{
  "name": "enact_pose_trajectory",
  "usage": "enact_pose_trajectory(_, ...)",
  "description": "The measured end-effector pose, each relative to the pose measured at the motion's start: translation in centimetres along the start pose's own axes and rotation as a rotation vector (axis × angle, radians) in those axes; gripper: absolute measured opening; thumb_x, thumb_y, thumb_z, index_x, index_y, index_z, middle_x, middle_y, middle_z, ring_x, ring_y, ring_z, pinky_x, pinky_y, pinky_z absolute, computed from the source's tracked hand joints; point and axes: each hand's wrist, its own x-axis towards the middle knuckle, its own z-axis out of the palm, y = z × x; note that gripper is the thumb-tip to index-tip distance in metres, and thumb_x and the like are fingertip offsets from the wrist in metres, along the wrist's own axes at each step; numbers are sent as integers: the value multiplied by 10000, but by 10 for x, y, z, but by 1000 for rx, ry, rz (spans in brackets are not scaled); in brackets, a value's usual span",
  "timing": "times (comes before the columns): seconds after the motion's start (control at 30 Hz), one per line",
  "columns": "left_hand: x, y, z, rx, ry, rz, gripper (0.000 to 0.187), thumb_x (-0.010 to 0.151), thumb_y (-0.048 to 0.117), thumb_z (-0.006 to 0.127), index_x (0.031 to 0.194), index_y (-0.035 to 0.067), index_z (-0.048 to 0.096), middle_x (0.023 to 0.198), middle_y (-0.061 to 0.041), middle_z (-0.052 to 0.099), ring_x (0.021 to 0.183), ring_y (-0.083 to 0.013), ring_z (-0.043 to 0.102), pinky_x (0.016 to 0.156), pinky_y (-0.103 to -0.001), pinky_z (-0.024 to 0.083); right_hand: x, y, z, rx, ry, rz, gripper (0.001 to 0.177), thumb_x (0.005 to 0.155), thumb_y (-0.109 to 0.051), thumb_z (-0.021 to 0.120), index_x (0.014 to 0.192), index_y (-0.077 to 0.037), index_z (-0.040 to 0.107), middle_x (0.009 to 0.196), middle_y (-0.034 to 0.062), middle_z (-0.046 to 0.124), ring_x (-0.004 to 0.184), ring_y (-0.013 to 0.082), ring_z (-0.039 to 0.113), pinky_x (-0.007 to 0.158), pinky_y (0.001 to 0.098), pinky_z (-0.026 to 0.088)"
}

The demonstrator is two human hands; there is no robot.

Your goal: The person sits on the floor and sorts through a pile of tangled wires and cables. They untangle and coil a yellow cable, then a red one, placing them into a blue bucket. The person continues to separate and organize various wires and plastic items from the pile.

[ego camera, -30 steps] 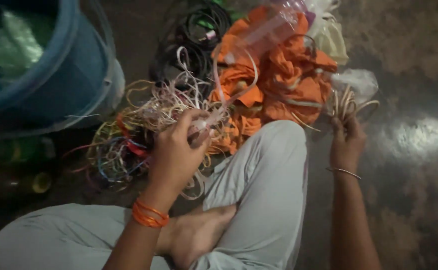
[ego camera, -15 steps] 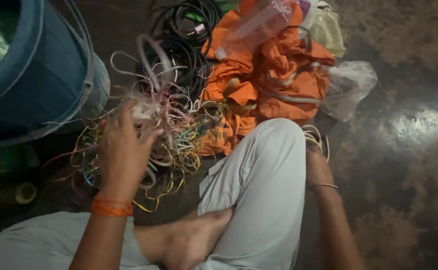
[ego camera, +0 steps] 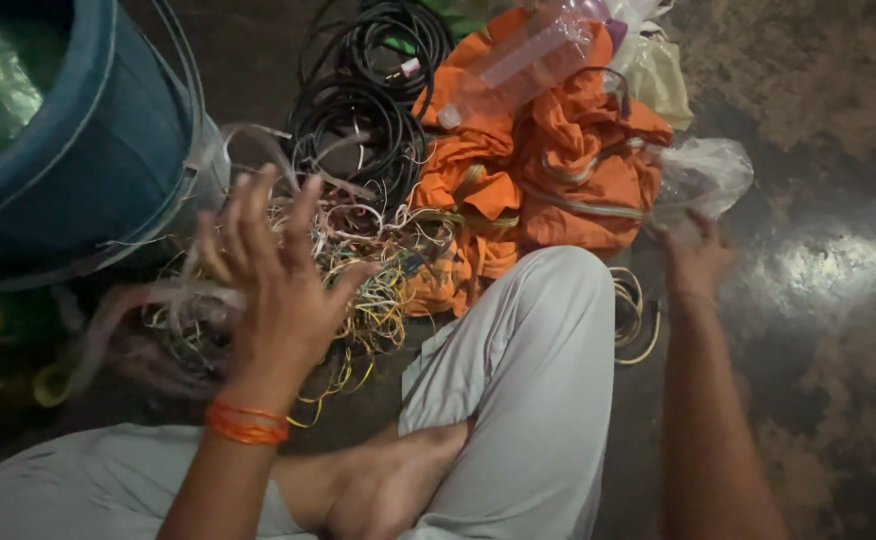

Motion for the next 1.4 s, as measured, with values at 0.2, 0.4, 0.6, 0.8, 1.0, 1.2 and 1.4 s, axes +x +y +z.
enact_pose_trajectory(0.2,3,21,-11,-130,0,35,722,953,456,718,1542,180,404,1519,-145,440,1480,-352,350,1235,-568,235,-23,-75,4,268,346,-153,454,948,-115,748,1371,-11,618,1376,170,618,1319,314,597,1153,418,441)
enact_pose_trajectory(0.4,-13,22,19,-714,-7,-159,585,1016,394,658,1499,128,461,1392,-133,581,1325,-291,544,1161,-453,381,-177,-206,13,46,165,-879,209,914,-26,719,1116,-2,671,1202,178,662,1303,415,551,1195,547,348)
enact_pose_trajectory(0.6,-34,-7,47,-1405,-161,-621,408,1015,285,688,1278,-22,631,1123,-30,679,1000,-107,595,860,-287,499,-258,-263,24,141,-586,-1192,416,687,26,690,1086,-88,717,1245,117,682,1284,331,572,1126,589,357)
enact_pose_trajectory(0.8,-57,-23,27,-1478,-66,-672,253,972,203,697,1119,-2,722,1064,-15,717,958,-91,634,848,-271,520,-261,-246,32,386,-479,-659,353,786,29,547,1096,-76,682,1314,89,669,1316,246,614,1139,389,475)
enact_pose_trajectory(1.0,-54,-12,12,-1614,-124,-700,313,931,221,706,1184,42,663,1085,20,711,980,-68,661,867,-249,533,-235,-228,69,610,-887,142,371,992,-250,592,1333,-104,585,1344,-53,596,1269,108,551,1063,283,413)
enact_pose_trajectory(1.2,-56,-36,-15,-1404,-31,-812,217,987,194,742,1055,-7,692,790,-12,612,644,-87,530,567,-263,439,-214,-256,69,952,-786,166,310,981,-192,628,1246,-32,629,1118,15,693,1001,118,663,880,288,547)
enact_pose_trajectory(1.4,-63,-58,-42,-1524,171,-857,221,958,182,683,1111,90,553,829,-29,639,623,-88,605,527,-248,520,-220,-257,50,794,-856,256,305,1010,-257,568,1200,-43,676,1062,-4,718,934,73,658,801,254,529)
